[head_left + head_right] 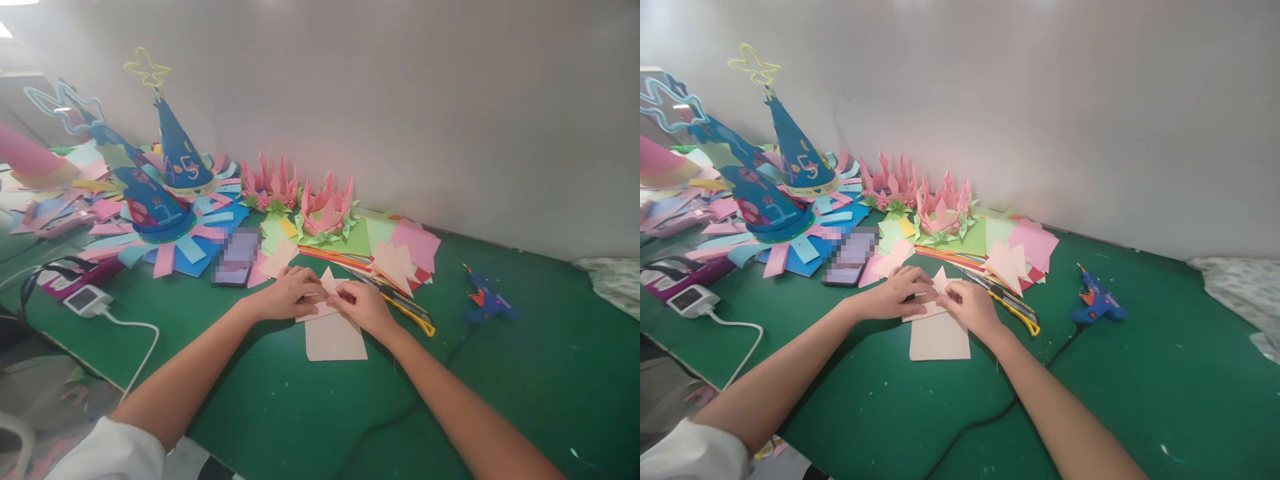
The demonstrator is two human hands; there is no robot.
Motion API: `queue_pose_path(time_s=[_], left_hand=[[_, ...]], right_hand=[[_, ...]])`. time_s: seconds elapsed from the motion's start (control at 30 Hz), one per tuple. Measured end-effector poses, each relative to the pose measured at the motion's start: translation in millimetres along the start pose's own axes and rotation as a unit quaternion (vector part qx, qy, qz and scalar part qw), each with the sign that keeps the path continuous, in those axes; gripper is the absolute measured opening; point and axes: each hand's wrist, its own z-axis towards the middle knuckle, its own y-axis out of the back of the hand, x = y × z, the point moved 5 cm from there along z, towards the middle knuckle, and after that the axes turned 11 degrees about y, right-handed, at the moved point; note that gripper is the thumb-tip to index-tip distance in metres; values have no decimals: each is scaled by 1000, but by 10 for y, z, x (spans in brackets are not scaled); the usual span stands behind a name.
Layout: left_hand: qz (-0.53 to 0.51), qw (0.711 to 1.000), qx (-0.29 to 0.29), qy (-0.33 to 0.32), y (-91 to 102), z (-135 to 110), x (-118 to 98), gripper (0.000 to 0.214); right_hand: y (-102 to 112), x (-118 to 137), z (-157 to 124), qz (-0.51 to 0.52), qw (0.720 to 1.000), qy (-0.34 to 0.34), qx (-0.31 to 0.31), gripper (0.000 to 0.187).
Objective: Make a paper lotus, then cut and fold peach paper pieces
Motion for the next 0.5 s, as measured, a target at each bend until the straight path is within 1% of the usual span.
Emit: queue_pose_path(time_s=[0.13,0.2,0.27,0.33,0.5], left_hand=[[0,1000,12,-1,-19,2,49,29],[-5,1000,12,-3,-25,3,66,30],[-8,1000,9,-7,-29,3,75,30],[-9,1000,7,-9,-31,2,80,29],[-14,1000,9,-10,-29,2,86,30]], right_hand=[[32,-64,-16,89,996,-15,13,21],[37,-94,-34,107,994,-26,20,27],[40,-94,-49,101,994,-24,22,32],[45,-69,-56,83,996,-15,18,32],[58,25,-53,31,999,12,10,20]])
